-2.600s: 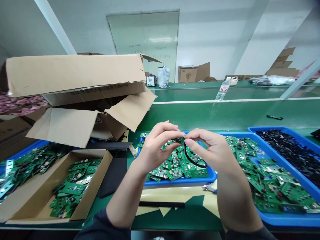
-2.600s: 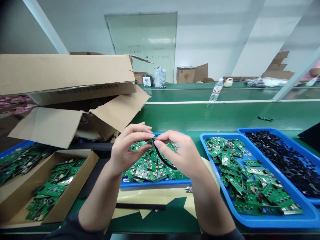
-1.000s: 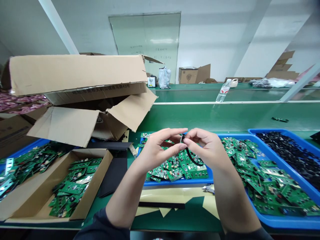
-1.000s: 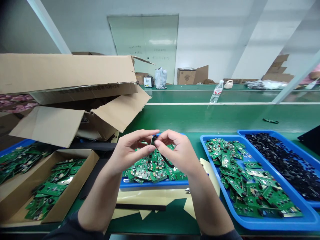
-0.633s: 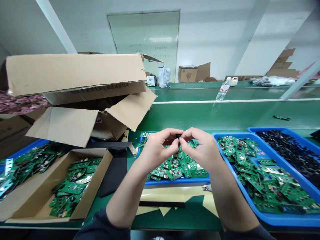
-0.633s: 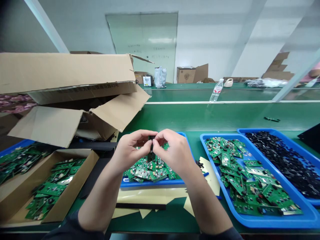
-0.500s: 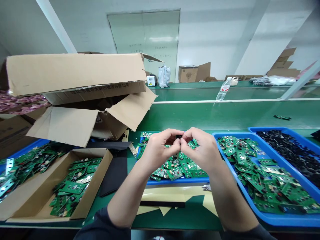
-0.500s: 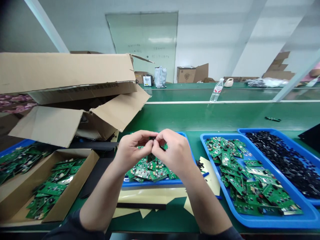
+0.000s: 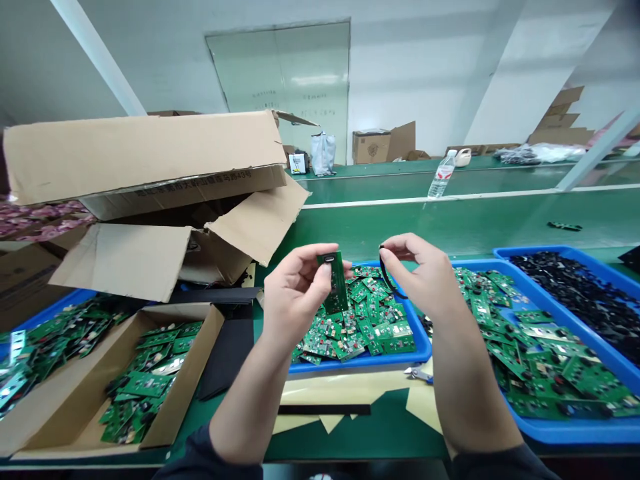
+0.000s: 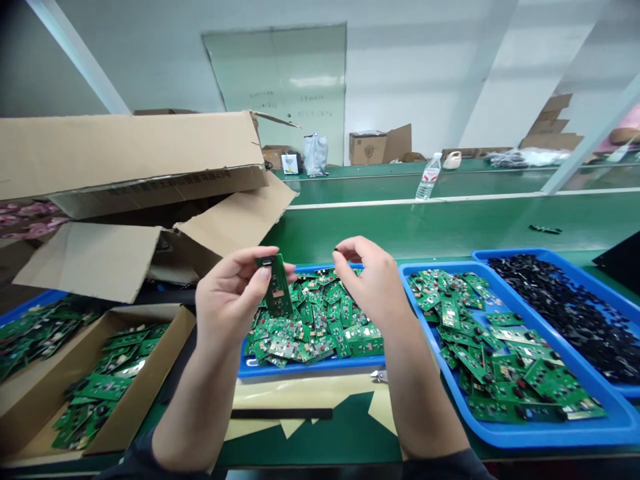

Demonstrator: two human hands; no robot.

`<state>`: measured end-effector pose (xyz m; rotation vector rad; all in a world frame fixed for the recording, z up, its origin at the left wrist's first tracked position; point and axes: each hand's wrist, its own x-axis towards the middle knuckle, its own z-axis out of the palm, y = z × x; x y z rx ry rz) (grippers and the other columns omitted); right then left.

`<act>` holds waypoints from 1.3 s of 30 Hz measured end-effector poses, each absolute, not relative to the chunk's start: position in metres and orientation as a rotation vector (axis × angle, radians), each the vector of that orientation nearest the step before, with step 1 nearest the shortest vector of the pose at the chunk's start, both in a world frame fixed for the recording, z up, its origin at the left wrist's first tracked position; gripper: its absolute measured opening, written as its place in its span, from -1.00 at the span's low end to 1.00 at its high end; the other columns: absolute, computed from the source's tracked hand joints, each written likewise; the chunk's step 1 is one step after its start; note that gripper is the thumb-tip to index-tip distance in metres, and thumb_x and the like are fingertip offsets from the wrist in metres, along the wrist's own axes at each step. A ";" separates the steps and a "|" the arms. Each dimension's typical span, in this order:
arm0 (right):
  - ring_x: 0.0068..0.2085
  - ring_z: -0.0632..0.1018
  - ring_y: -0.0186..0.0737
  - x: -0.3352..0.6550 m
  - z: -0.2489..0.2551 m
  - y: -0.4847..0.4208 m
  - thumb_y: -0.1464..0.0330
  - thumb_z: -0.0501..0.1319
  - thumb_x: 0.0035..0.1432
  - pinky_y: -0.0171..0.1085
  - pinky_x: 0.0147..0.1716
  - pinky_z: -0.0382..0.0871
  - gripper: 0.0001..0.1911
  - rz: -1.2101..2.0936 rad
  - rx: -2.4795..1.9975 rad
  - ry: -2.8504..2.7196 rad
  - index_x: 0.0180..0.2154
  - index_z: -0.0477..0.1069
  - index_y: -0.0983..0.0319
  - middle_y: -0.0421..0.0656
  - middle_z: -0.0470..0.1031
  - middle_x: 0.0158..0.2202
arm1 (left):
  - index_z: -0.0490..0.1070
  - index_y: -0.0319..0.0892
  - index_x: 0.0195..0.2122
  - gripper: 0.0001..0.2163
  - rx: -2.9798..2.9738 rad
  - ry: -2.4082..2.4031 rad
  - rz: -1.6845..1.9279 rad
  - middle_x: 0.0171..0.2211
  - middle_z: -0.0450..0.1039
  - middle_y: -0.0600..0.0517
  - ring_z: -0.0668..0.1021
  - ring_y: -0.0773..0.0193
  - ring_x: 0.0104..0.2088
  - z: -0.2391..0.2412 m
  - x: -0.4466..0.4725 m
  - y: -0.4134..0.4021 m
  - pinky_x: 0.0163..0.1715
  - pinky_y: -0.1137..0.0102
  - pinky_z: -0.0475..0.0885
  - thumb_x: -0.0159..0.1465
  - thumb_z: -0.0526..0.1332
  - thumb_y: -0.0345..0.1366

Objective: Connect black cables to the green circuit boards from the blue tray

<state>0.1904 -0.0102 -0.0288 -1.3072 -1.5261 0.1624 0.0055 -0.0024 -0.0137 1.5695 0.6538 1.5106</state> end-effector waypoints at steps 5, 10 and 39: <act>-0.13 0.58 -0.07 0.198 -0.032 -0.012 0.10 0.19 0.18 -0.08 -0.17 0.50 -0.36 0.428 -1.263 -1.437 0.22 0.17 0.21 -0.01 0.53 -0.11 | 0.44 -0.20 -0.22 -0.86 1.375 0.510 1.400 -0.38 0.62 -0.01 0.67 0.22 -0.39 -0.015 0.006 0.009 -0.39 0.42 0.63 0.19 0.30 -0.34; -0.12 0.58 -0.08 0.190 -0.031 -0.021 0.02 0.16 0.20 -0.06 -0.12 0.49 0.03 0.725 -1.127 -1.462 0.36 -0.53 0.15 0.00 0.51 -0.05 | 0.47 -0.20 -0.27 -0.86 1.319 0.521 1.383 -0.43 0.60 0.02 0.67 0.24 -0.40 -0.017 0.009 0.006 -0.34 0.41 0.61 0.14 0.36 -0.36; -0.37 0.50 -0.28 0.165 -0.023 -0.041 0.41 0.09 0.25 -0.25 -0.31 0.51 -0.14 0.662 -0.980 -1.679 0.37 -0.44 0.14 -0.23 0.45 -0.38 | 0.57 -0.20 -0.35 -0.93 2.063 0.679 1.595 -0.45 0.56 0.04 0.57 0.39 -0.46 -0.011 -0.005 0.003 -0.45 0.54 0.52 0.13 0.36 -0.45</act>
